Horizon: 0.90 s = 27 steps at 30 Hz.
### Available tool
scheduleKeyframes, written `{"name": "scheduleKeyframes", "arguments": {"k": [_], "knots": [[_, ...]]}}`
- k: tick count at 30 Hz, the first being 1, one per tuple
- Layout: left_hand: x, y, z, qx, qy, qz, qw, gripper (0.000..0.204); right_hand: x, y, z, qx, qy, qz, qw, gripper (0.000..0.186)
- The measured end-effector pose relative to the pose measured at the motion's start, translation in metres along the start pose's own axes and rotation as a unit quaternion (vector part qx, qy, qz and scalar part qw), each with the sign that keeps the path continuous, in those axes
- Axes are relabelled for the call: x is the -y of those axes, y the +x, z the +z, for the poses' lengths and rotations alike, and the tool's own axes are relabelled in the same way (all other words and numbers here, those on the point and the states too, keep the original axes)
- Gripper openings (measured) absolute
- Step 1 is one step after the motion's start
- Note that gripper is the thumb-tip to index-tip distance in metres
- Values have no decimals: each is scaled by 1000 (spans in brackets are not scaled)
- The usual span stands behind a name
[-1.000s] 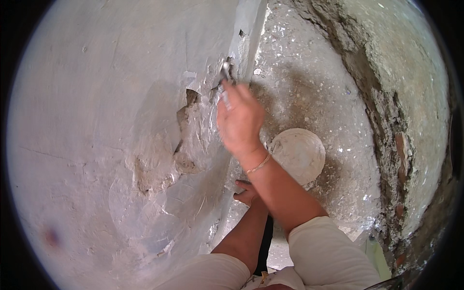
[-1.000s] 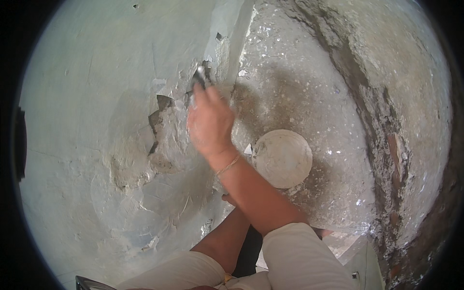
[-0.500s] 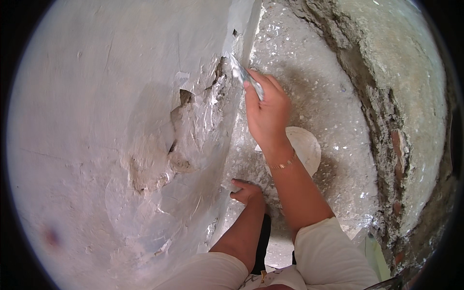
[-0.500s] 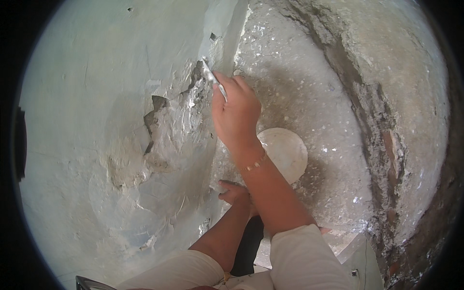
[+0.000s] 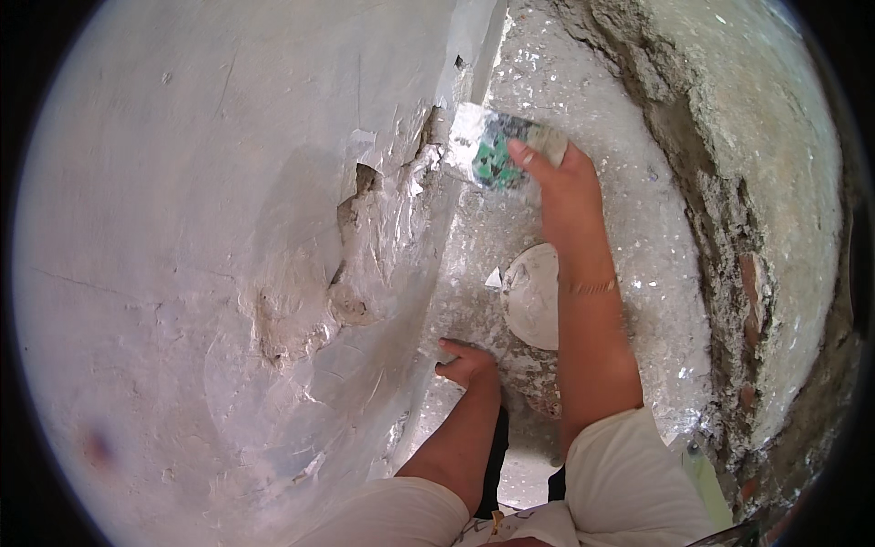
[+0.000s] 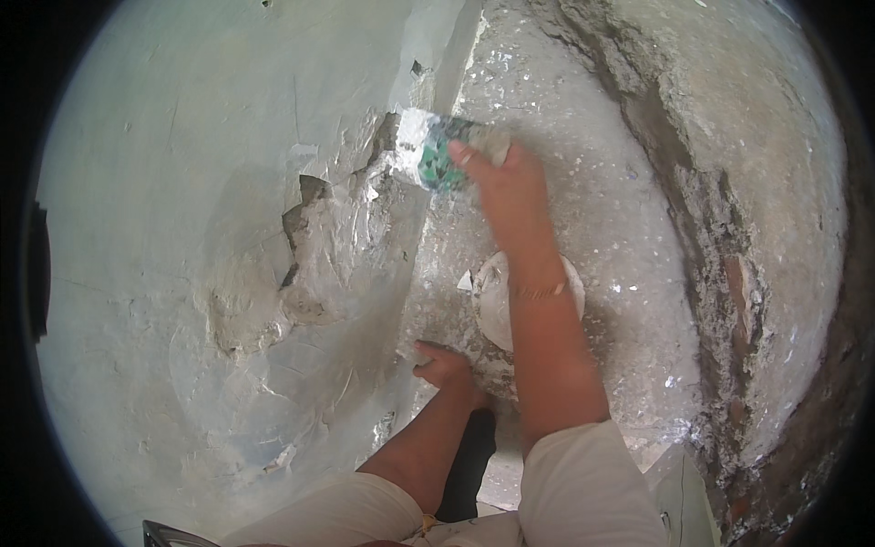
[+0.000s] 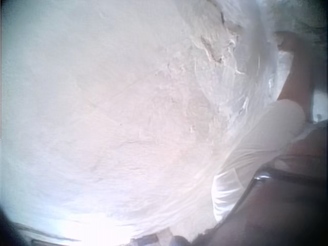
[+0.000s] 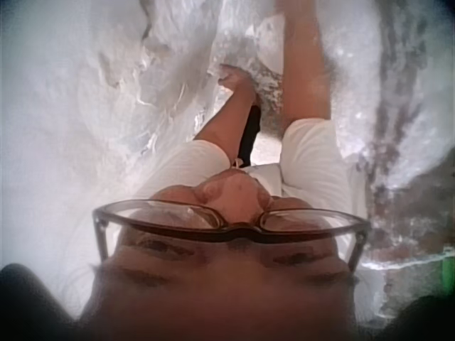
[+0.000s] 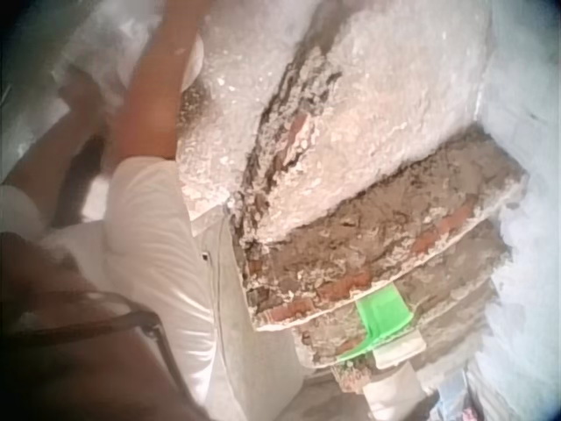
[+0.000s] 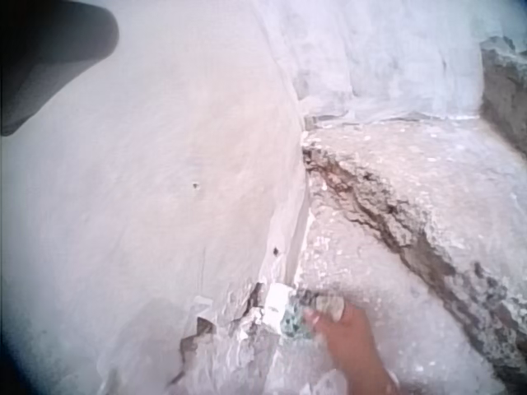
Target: The person mixes a white plaster substance in a small container by adding water from a green scoop and then uses a small scraper tool to apply the mixture to a damaged section of a concrete wall near a staircase.
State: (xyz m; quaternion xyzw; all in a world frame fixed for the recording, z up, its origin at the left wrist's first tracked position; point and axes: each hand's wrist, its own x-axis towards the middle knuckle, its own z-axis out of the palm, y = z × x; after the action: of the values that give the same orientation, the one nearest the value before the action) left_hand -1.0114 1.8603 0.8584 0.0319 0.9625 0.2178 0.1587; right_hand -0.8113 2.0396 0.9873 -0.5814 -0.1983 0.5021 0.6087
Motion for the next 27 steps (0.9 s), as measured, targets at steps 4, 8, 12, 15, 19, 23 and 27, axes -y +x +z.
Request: {"name": "scheduleKeyframes", "arguments": {"k": [4,8,12,15,19,23,27], "knots": [[5,2,8,-13,6,7,1000,83,-40,43,5,163,345,97,919,24],[4,-1,9,-13,-1,5,1000,82,-76,41,40,143,380,150,901,30],[8,4,7,-21,13,8,1000,83,-87,41,35,131,300,123,937,28],[6,2,7,-27,15,19,999,84,-88,33,18,111,267,127,949,27],[8,4,6,-18,10,7,1000,86,-73,31,-2,107,204,96,968,30],[13,10,9,-21,5,25,999,87,-40,23,-1,-68,-70,-93,991,31],[8,4,8,-7,10,7,1000,88,-28,-3,45,-123,-320,-336,877,32]]}}
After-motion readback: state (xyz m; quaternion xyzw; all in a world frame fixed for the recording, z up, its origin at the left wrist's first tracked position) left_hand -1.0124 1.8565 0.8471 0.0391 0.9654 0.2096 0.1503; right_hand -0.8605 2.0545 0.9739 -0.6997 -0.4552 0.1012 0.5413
